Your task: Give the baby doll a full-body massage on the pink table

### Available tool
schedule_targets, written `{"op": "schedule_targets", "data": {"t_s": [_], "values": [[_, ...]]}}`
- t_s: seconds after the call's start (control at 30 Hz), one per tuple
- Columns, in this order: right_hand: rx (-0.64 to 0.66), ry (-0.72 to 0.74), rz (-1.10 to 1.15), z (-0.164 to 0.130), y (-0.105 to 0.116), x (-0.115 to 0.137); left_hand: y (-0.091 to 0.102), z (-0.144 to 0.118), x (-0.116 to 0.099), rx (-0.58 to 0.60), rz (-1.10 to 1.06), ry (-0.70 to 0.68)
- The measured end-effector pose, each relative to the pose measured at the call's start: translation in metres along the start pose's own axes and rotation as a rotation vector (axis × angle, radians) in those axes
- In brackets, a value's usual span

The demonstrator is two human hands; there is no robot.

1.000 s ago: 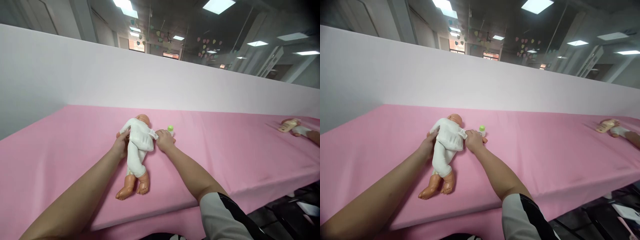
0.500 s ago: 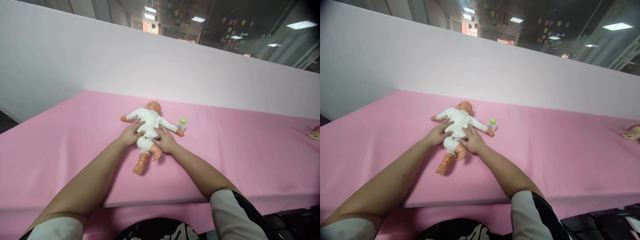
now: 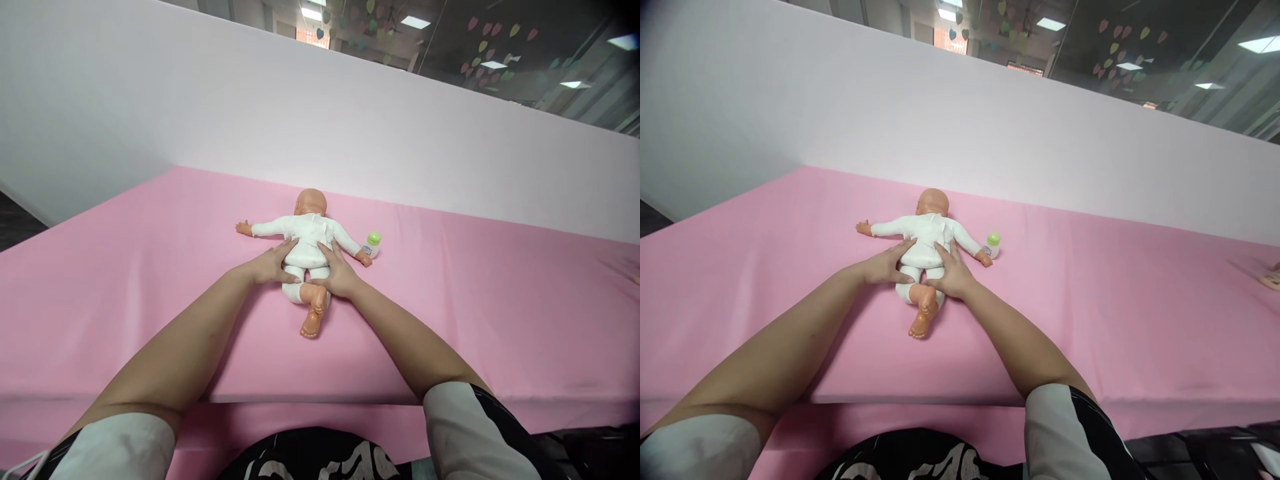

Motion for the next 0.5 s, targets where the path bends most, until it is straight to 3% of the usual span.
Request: {"op": "schedule_targets", "data": {"t_s": [0.13,0.27,0.4,0.5], "values": [[0.09,0.116,-0.009,0.004,0.016,-0.007,0.007,-0.002,-0.003,0.173,-0.02,0.021],[0.106,0.126,-0.046,0.003,0.021,-0.01,0.011,-0.004,-0.007,0.163,-0.121,0.004],[-0.042,0.164,-0.099,0.0,0.014,-0.008,0.008,-0.004,-0.01,0.117,-0.062,-0.007],[-0.195,0.242,-0.125,-0.003,0.012,-0.004,0.006,-0.003,-0.021,-0.021,0.095,-0.031]]}}
Point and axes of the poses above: each hand's wrist, its own z-axis towards the middle knuckle, its own y-axis out of the back of the hand, x = y × z, the point moved 3 cm from there along z, towards the middle knuckle, and after that the axes turned 2 degrees about z, right-handed, at the moved point
